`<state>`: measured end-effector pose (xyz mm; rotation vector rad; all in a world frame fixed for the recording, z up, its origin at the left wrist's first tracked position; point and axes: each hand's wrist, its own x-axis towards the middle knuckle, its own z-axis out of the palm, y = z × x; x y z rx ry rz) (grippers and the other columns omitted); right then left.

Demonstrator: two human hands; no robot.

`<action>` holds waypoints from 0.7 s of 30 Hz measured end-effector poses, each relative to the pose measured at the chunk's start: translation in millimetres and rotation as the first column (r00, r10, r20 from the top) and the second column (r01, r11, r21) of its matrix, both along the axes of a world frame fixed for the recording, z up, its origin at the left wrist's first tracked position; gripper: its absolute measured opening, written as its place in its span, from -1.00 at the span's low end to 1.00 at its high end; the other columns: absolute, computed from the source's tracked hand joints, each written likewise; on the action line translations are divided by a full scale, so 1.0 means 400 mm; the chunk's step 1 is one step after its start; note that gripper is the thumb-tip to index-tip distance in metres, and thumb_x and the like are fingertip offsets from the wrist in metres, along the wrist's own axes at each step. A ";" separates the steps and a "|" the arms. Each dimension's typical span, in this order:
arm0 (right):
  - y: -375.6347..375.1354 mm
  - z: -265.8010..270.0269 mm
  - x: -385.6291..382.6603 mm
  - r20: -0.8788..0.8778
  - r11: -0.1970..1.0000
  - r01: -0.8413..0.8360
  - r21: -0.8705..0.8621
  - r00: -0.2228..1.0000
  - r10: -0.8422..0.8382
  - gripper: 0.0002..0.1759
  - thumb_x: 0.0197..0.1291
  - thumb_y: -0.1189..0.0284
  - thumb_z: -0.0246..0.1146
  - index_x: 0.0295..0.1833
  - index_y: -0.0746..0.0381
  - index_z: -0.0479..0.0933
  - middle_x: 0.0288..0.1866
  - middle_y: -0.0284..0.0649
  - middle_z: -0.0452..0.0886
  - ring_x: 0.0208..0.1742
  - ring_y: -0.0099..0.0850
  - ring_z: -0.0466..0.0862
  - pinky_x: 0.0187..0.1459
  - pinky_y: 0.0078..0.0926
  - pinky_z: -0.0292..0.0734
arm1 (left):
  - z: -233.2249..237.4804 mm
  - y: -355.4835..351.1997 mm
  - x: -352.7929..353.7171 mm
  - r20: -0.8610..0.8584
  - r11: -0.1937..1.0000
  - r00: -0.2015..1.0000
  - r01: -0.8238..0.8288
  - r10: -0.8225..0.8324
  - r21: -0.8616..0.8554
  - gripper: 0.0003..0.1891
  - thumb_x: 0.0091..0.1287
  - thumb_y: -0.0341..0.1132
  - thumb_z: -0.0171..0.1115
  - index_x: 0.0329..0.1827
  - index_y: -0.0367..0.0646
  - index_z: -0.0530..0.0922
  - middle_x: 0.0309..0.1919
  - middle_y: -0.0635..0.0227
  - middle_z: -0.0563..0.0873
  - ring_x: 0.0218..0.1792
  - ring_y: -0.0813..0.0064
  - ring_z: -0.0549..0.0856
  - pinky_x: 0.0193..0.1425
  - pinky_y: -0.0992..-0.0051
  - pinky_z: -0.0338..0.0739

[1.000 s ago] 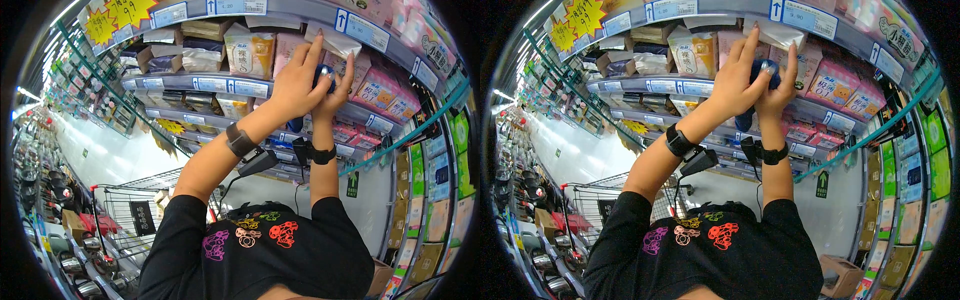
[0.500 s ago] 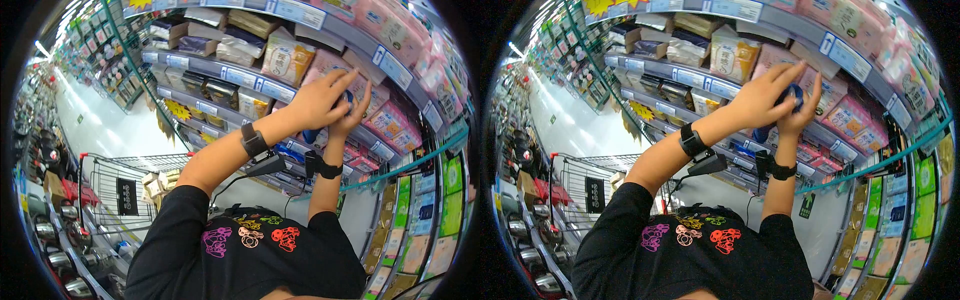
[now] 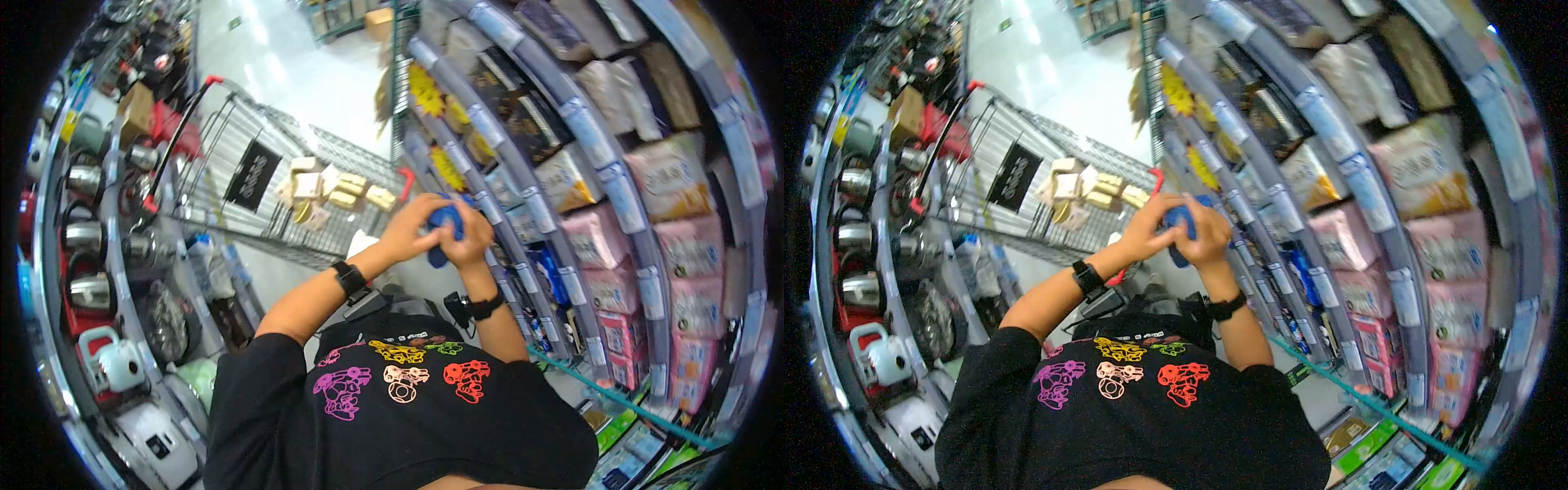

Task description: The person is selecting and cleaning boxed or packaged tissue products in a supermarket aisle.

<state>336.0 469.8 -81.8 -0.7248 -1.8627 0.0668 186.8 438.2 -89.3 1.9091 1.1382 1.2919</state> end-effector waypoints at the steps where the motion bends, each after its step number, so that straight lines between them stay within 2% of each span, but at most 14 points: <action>1: 0.007 -0.057 -0.057 0.041 0.980 -0.122 -0.154 0.991 0.130 -0.62 -0.06 0.44 0.26 -0.04 0.25 0.53 -0.30 -0.14 0.64 -0.38 -0.21 0.63 -0.32 -0.32 0.54 | -0.055 -0.037 -0.066 -0.073 0.981 0.992 -0.110 0.100 -0.157 -0.54 0.12 -0.20 0.21 0.08 -0.21 0.45 -0.02 0.08 0.53 0.03 0.10 0.52 0.11 0.27 0.42; 2: 0.009 -0.079 -0.111 0.123 0.940 -0.229 -0.253 0.956 0.266 -0.63 -0.05 0.43 0.27 -0.04 0.21 0.55 -0.34 -0.19 0.63 -0.39 -0.26 0.63 -0.37 -0.34 0.51 | -0.108 -0.079 -0.124 -0.153 0.928 0.972 -0.220 0.181 -0.302 -0.54 0.13 -0.18 0.23 0.06 -0.21 0.46 -0.05 0.07 0.55 0.02 0.10 0.52 0.09 0.24 0.42; 4: 0.005 -0.163 -0.212 0.217 0.862 -0.343 -0.373 0.871 0.441 -0.64 -0.01 0.37 0.26 -0.02 0.13 0.55 -0.41 -0.25 0.60 -0.41 -0.28 0.62 -0.40 -0.34 0.49 | -0.212 -0.157 -0.221 -0.353 0.850 0.891 -0.406 0.287 -0.334 -0.54 0.18 -0.11 0.21 0.05 -0.22 0.47 -0.09 0.06 0.57 -0.02 0.10 0.53 0.06 0.20 0.42; 6: -0.008 -0.256 -0.289 0.325 0.800 -0.400 -0.448 0.760 0.562 -0.69 0.04 0.29 0.21 -0.08 0.13 0.54 -0.42 -0.23 0.60 -0.39 -0.25 0.62 -0.38 -0.29 0.51 | -0.329 -0.242 -0.292 -0.550 0.724 0.788 -0.548 0.277 -0.419 -0.51 0.19 -0.02 0.20 0.06 -0.18 0.48 -0.11 0.10 0.59 0.00 0.09 0.53 0.08 0.23 0.42; 8: -0.040 -0.329 -0.342 0.513 0.767 -0.324 -0.554 0.593 0.621 -0.71 0.09 0.21 0.15 -0.16 0.15 0.54 -0.40 -0.22 0.61 -0.36 -0.21 0.64 -0.37 -0.25 0.52 | -0.357 -0.296 -0.325 -0.779 0.628 0.623 -0.581 -0.066 -0.518 -0.49 0.16 -0.01 0.20 0.08 -0.15 0.48 -0.02 0.14 0.56 0.03 0.11 0.52 0.09 0.19 0.43; 9: -0.057 -0.346 -0.360 0.614 0.753 -0.239 -0.613 0.456 0.645 -0.72 0.05 0.19 0.15 -0.25 0.15 0.57 -0.41 -0.19 0.63 -0.34 -0.19 0.65 -0.35 -0.22 0.53 | -0.363 -0.312 -0.337 -0.823 0.572 0.509 -0.608 -0.252 -0.551 -0.48 0.15 0.00 0.21 0.09 -0.13 0.48 0.02 0.15 0.54 0.05 0.12 0.51 0.10 0.17 0.43; 10: -0.068 -0.368 -0.383 0.697 0.743 -0.128 -0.657 0.270 0.664 -0.73 0.00 0.19 0.19 -0.32 0.14 0.62 -0.39 -0.14 0.66 -0.30 -0.19 0.67 -0.30 -0.24 0.55 | -0.351 -0.310 -0.332 -0.821 0.540 0.519 -0.633 -0.237 -0.555 -0.47 0.14 0.02 0.21 0.10 -0.10 0.48 0.07 0.16 0.51 0.10 0.10 0.47 0.12 0.09 0.40; 12: -0.092 -0.396 -0.404 0.704 0.703 -0.121 -0.700 0.047 0.709 -0.70 -0.04 0.17 0.18 -0.35 0.15 0.63 -0.41 -0.09 0.65 -0.33 -0.16 0.67 -0.31 -0.19 0.55 | -0.334 -0.303 -0.305 -0.812 0.475 0.540 -0.668 -0.219 -0.572 -0.44 0.11 0.06 0.21 0.12 -0.05 0.48 0.18 0.16 0.45 0.21 0.07 0.39 0.18 -0.07 0.33; 13: -0.109 -0.400 -0.397 0.674 0.674 -0.109 -0.731 0.039 0.737 -0.69 -0.05 0.16 0.19 -0.36 0.16 0.63 -0.40 -0.09 0.66 -0.32 -0.15 0.67 -0.31 -0.19 0.55 | -0.373 -0.303 -0.314 -0.779 0.405 0.564 -0.667 -0.273 -0.625 -0.43 0.12 0.08 0.20 0.17 0.03 0.45 0.28 0.15 0.34 0.30 0.04 0.28 0.16 -0.26 0.24; 16: -0.107 -0.407 -0.391 0.613 0.616 -0.071 -0.785 0.051 0.788 -0.66 -0.06 0.12 0.20 -0.38 0.18 0.64 -0.39 -0.09 0.66 -0.30 -0.14 0.67 -0.28 -0.19 0.56 | -0.389 -0.279 -0.315 -0.678 0.262 0.624 -0.631 -0.388 -0.730 -0.38 0.13 0.12 0.17 0.23 0.04 0.41 0.32 0.11 0.30 0.32 0.01 0.25 0.19 -0.27 0.18; 18: -0.115 -0.423 -0.385 0.577 0.581 -0.034 -0.813 0.087 0.812 -0.63 -0.08 0.09 0.21 -0.38 0.19 0.63 -0.40 -0.10 0.66 -0.31 -0.13 0.67 -0.27 -0.19 0.57 | -0.407 -0.282 -0.329 -0.620 0.227 0.691 -0.580 -0.373 -0.783 -0.36 0.12 0.17 0.15 0.21 0.01 0.45 0.32 0.06 0.30 0.33 -0.08 0.23 0.28 -0.14 0.16; 20: -0.114 -0.413 -0.388 0.533 0.529 0.073 -0.846 0.080 0.842 -0.58 -0.08 0.04 0.22 -0.31 0.18 0.65 -0.33 -0.07 0.67 -0.25 -0.12 0.67 -0.24 -0.16 0.56 | -0.505 -0.299 -0.358 -0.574 0.208 0.739 -0.536 -0.354 -0.818 -0.36 0.11 0.19 0.15 0.19 0.00 0.48 0.30 0.04 0.34 0.32 -0.12 0.23 0.30 -0.04 0.19; 21: -0.110 -0.410 -0.394 0.507 0.495 0.132 -0.859 0.076 0.859 -0.57 -0.07 0.04 0.22 -0.29 0.18 0.66 -0.31 -0.06 0.67 -0.23 -0.12 0.67 -0.23 -0.16 0.56 | -0.573 -0.304 -0.375 -0.492 0.116 0.787 -0.486 -0.371 -0.866 -0.31 0.11 0.16 0.17 0.26 -0.03 0.40 0.35 0.09 0.26 0.35 -0.04 0.20 0.33 -0.12 0.10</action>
